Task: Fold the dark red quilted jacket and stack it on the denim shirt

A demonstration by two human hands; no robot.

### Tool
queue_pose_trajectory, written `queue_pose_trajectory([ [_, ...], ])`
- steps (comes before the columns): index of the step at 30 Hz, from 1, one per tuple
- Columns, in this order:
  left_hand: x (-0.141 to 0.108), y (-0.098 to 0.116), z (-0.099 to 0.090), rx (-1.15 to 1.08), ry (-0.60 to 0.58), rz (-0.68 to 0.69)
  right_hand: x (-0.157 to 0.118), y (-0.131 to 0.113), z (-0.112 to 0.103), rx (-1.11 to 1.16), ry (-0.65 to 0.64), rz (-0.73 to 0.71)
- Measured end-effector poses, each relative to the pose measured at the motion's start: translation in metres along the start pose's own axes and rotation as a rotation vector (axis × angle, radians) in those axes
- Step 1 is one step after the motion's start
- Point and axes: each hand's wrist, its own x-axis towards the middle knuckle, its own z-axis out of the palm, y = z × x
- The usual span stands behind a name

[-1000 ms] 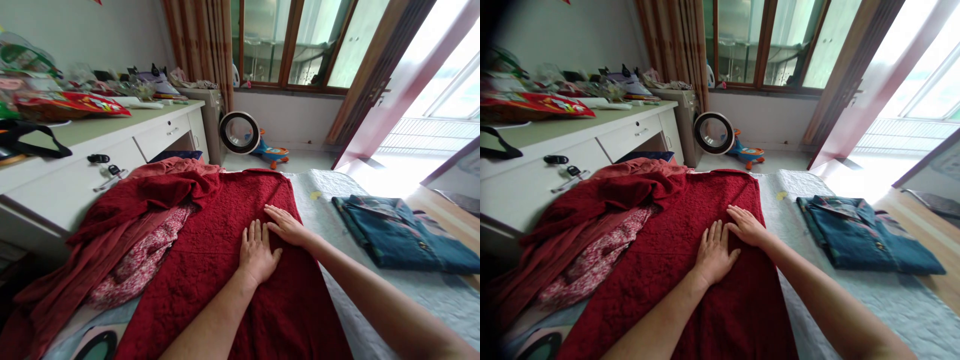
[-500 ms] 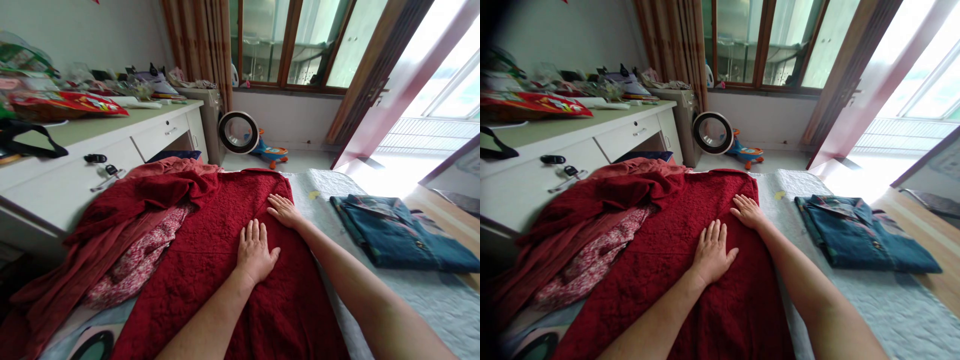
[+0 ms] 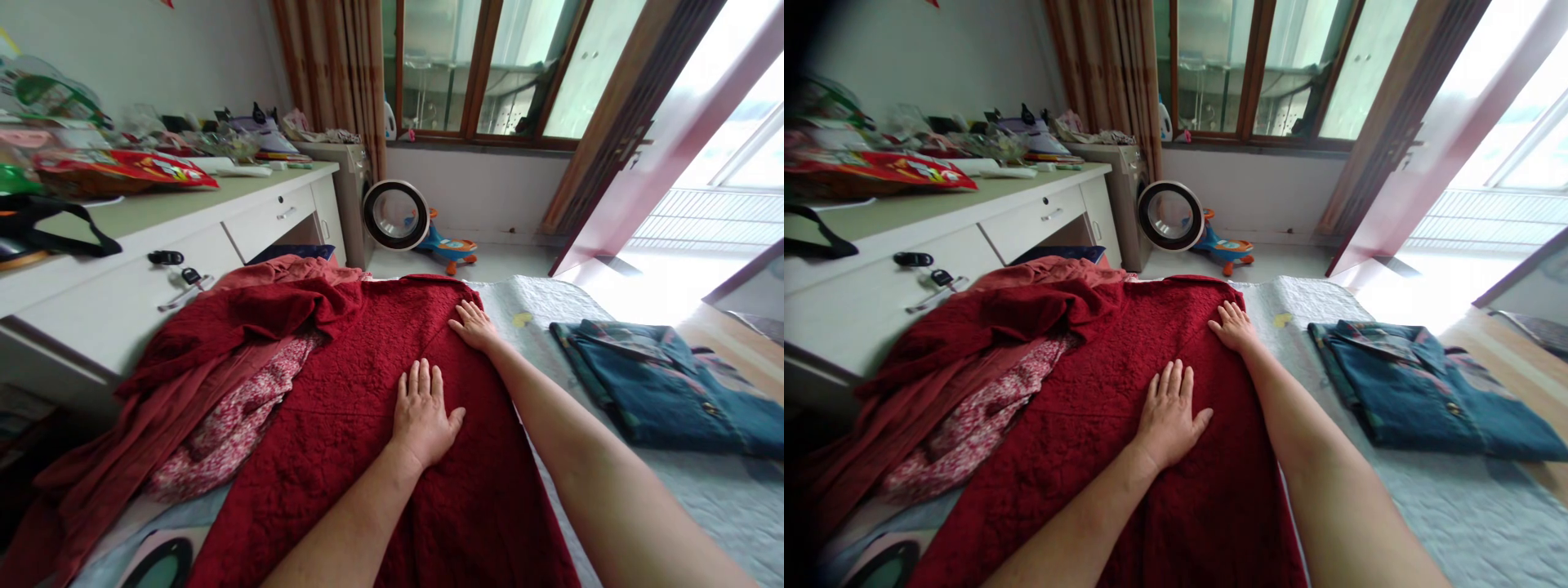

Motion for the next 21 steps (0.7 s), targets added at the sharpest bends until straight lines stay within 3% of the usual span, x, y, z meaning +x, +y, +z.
queue_pose_trajectory([
  [7,0.001,0.0,-0.002,-0.018,-0.01,0.008,-0.018,-0.004,-0.017,0.17,0.003,0.14],
  [10,0.0,0.003,-0.009,-0.026,-0.026,0.006,-0.056,-0.016,-0.026,0.211,0.05,0.036],
  [15,-0.003,0.009,-0.018,-0.018,0.07,0.082,-0.142,-0.039,-0.023,0.204,0.043,-0.326],
  [18,-0.004,0.011,-0.015,-0.06,0.027,0.138,-0.173,-0.044,-0.015,0.144,-0.036,-0.299],
  [21,-0.006,0.012,-0.011,-0.075,-0.026,0.137,-0.177,-0.043,-0.011,0.092,-0.066,-0.244],
])
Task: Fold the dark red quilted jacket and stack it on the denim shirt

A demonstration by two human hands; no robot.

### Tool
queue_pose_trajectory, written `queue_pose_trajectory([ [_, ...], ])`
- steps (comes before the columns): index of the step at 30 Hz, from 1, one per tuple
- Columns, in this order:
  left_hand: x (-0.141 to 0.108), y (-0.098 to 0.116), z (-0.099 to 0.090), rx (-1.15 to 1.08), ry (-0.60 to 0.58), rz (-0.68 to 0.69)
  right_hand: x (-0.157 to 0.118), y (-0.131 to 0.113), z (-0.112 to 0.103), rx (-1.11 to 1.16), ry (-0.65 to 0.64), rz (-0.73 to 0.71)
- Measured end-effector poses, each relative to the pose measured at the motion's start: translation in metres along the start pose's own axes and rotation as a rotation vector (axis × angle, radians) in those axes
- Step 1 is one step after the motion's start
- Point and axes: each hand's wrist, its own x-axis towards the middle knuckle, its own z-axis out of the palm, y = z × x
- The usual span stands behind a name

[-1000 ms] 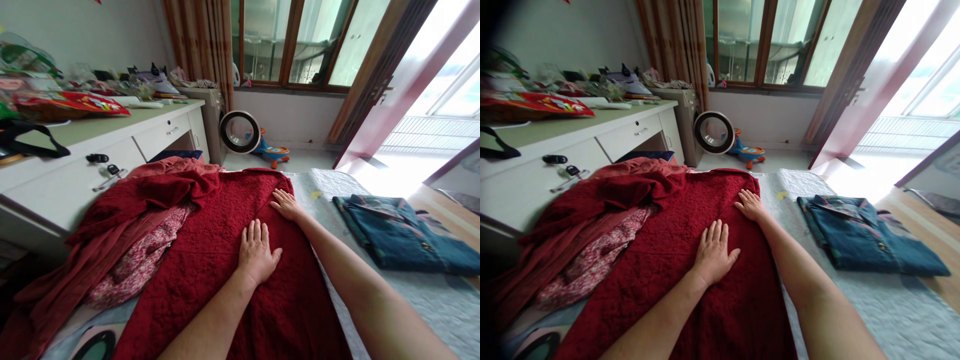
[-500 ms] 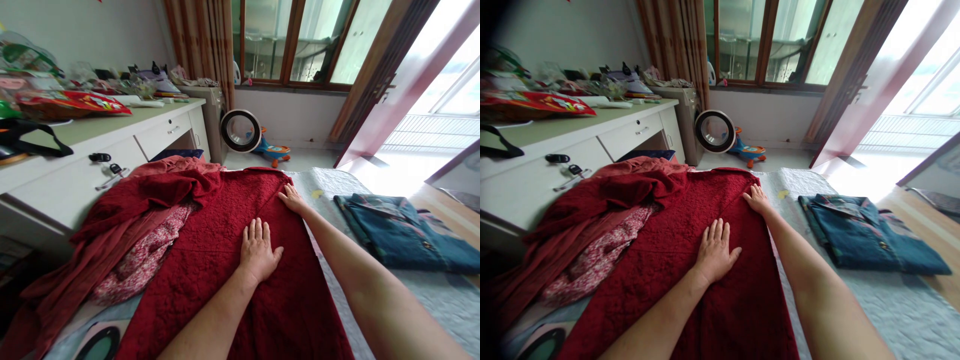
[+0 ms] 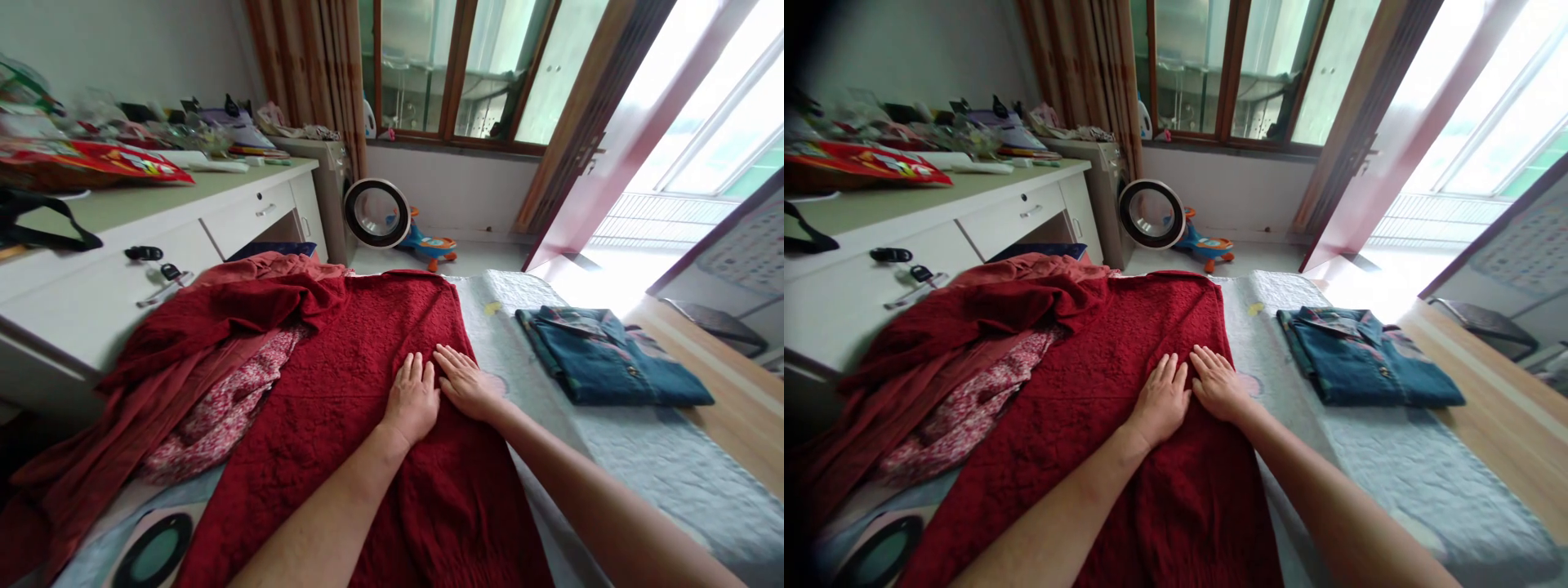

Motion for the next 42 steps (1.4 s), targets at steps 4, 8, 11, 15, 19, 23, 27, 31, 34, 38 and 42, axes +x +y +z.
queue_pose_trajectory([
  [4,-0.005,0.001,0.001,0.035,0.014,0.026,0.013,0.008,-0.005,-0.019,-0.022,0.027],
  [8,-0.008,0.003,0.0,0.068,-0.005,0.018,0.026,0.017,-0.006,-0.049,-0.008,0.09],
  [11,-0.009,0.004,-0.001,0.074,-0.018,-0.003,0.033,0.023,-0.004,-0.068,0.034,0.15],
  [15,-0.01,0.007,-0.002,0.085,0.003,-0.017,0.037,0.031,-0.005,-0.06,0.06,0.215],
  [19,-0.011,0.009,-0.006,0.103,-0.005,-0.024,0.03,0.027,-0.011,-0.013,0.058,0.369],
  [23,-0.012,0.009,-0.008,0.107,-0.027,-0.022,0.003,0.0,-0.014,0.009,0.154,0.309],
  [27,-0.012,0.007,-0.008,0.106,-0.041,-0.019,-0.034,-0.034,-0.006,0.032,0.193,0.064],
  [31,-0.012,0.007,-0.008,0.09,-0.039,-0.024,-0.056,-0.044,0.002,0.002,0.129,0.118],
  [34,-0.014,0.007,-0.009,0.08,-0.015,-0.031,-0.058,-0.04,0.005,-0.047,0.139,0.199],
  [38,-0.021,0.007,-0.013,0.077,0.029,-0.055,-0.056,-0.037,0.008,-0.085,0.175,0.292],
  [42,-0.036,0.016,-0.021,0.087,0.036,-0.093,-0.056,-0.038,0.008,-0.102,0.166,0.321],
])
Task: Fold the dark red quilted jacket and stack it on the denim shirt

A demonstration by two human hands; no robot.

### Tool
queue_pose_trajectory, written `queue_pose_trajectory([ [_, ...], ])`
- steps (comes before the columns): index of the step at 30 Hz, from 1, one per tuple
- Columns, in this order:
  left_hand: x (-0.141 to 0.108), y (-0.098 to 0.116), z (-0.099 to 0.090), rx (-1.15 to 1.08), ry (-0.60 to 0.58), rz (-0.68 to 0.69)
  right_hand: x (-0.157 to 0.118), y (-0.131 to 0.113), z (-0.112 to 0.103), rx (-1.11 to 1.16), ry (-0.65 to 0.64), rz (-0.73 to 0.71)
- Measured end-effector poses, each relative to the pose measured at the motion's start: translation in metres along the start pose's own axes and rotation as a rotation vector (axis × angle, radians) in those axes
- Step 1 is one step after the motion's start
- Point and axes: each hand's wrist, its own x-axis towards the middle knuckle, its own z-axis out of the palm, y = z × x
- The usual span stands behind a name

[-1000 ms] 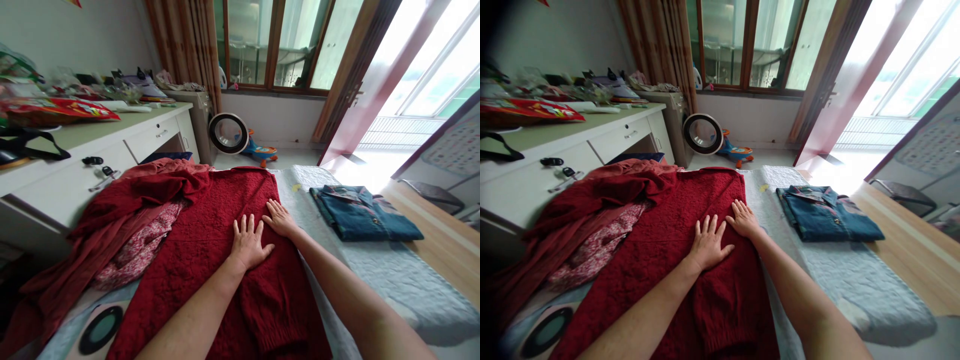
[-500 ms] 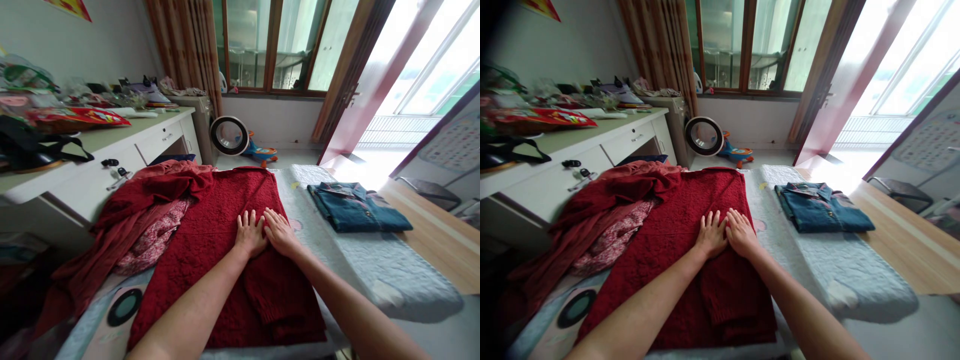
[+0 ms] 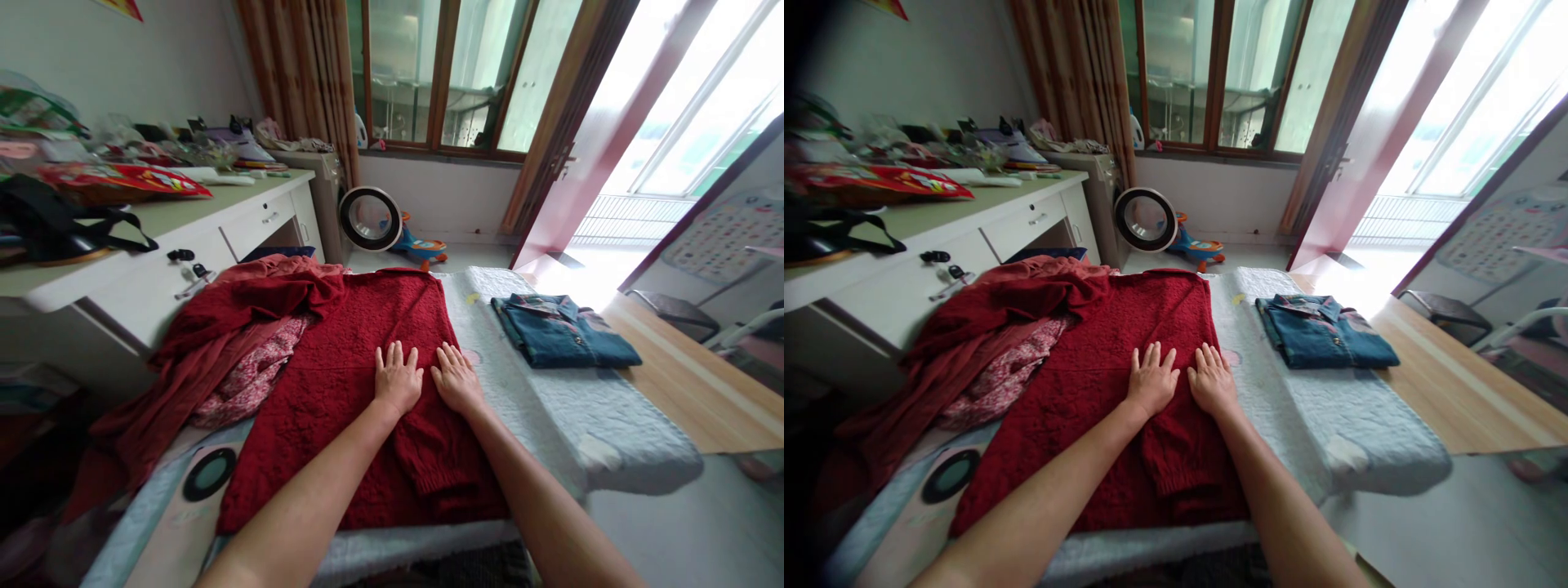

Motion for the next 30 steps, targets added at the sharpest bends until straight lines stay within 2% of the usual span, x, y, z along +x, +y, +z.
queue_pose_trajectory([
  [5,-0.033,0.019,-0.003,-0.073,-0.061,0.133,0.0,0.0,-0.001,-0.017,-0.021,-0.005],
  [7,-0.045,0.021,0.001,-0.088,-0.096,0.138,0.0,-0.001,-0.002,-0.012,-0.017,-0.004],
  [10,-0.058,0.018,0.008,-0.067,-0.079,0.123,0.0,0.0,-0.003,0.019,-0.023,0.002],
  [16,-0.063,0.013,0.009,-0.041,-0.076,0.107,0.004,0.018,-0.003,0.099,-0.078,0.069],
  [19,-0.064,0.014,0.009,-0.037,-0.07,0.109,0.006,0.027,-0.005,0.144,-0.051,0.099],
  [22,-0.064,0.014,0.009,-0.041,-0.05,0.109,0.002,0.022,-0.01,0.198,0.03,0.122],
  [25,-0.064,0.013,0.009,-0.04,-0.046,0.112,-0.017,0.002,-0.015,0.237,0.108,0.018],
  [28,-0.064,0.014,0.008,-0.035,-0.083,0.113,-0.044,-0.019,-0.015,0.255,0.043,-0.19],
  [30,-0.063,0.015,0.008,-0.033,-0.098,0.106,-0.057,-0.026,-0.014,0.238,-0.007,-0.229],
])
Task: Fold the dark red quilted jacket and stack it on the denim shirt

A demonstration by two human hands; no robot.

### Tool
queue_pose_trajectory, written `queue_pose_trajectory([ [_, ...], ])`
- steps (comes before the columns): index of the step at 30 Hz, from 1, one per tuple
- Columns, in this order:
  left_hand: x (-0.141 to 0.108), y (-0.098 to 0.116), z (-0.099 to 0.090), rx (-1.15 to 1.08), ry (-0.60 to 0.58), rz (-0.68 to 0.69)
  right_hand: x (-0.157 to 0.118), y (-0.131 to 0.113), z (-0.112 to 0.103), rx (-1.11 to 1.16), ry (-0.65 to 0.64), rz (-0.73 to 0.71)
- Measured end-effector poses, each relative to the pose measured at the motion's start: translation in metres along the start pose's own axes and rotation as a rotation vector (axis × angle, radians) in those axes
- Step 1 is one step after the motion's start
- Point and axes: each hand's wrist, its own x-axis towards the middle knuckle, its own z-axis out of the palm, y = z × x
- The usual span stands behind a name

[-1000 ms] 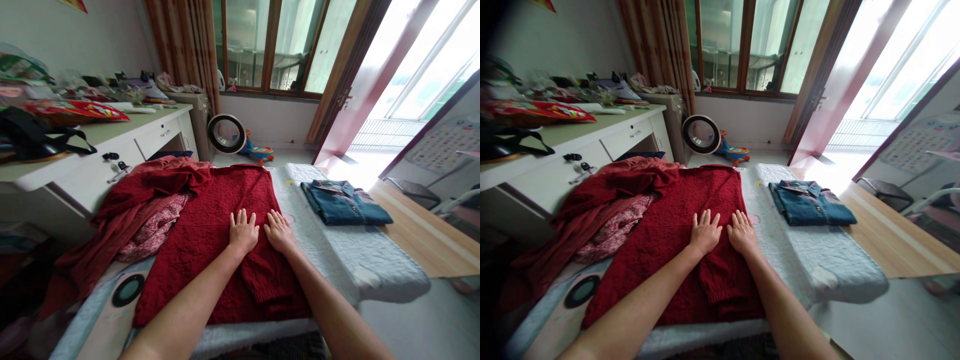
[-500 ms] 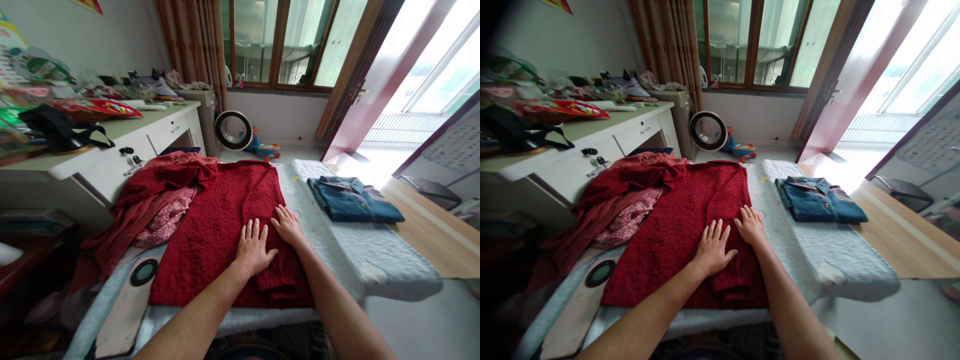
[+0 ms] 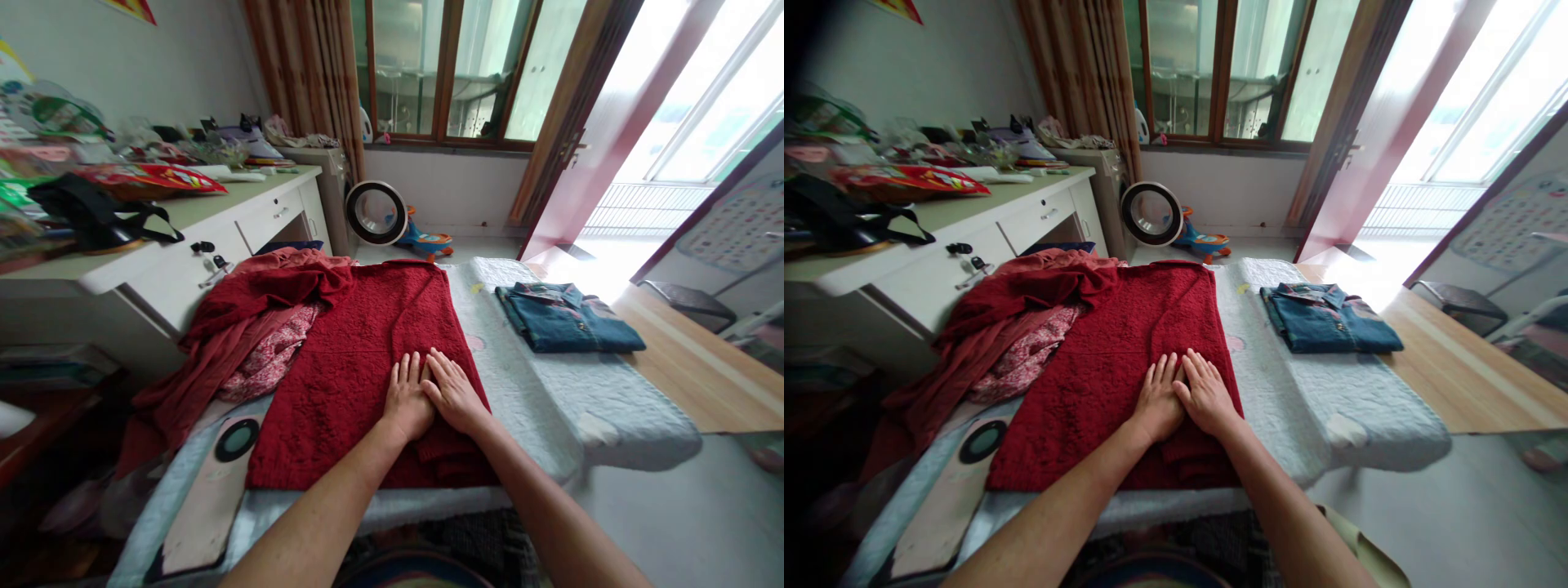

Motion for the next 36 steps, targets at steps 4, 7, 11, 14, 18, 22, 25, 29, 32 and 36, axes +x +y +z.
queue_pose_trajectory([
  [4,0.001,0.001,0.0,0.009,0.02,-0.023,-0.009,-0.001,0.0,-0.031,-0.044,0.048],
  [7,0.0,0.0,0.001,0.016,0.034,-0.02,-0.008,0.002,-0.002,-0.074,-0.053,0.058],
  [11,-0.003,-0.002,0.003,0.023,0.062,-0.01,-0.012,0.008,-0.002,-0.133,-0.043,0.097],
  [14,-0.007,-0.002,0.003,0.023,0.076,-0.023,-0.02,0.016,-0.001,-0.17,-0.031,0.12],
  [18,-0.011,-0.002,0.001,0.027,0.069,-0.075,-0.029,0.026,-0.002,-0.2,-0.019,0.173],
  [22,-0.013,0.0,-0.006,0.019,0.053,-0.101,-0.033,0.028,-0.003,-0.199,-0.003,0.225],
  [25,-0.017,0.006,-0.013,0.027,0.048,-0.08,-0.033,0.029,-0.003,-0.185,0.005,0.233],
  [29,-0.027,0.017,-0.016,-0.003,0.042,0.038,-0.032,0.03,-0.002,-0.141,0.023,0.231],
  [32,-0.035,0.022,-0.011,-0.061,0.005,0.047,-0.032,0.027,-0.004,-0.052,0.108,0.231],
  [36,-0.038,0.022,-0.006,-0.063,0.01,0.044,-0.036,0.016,-0.005,0.097,0.232,0.121],
])
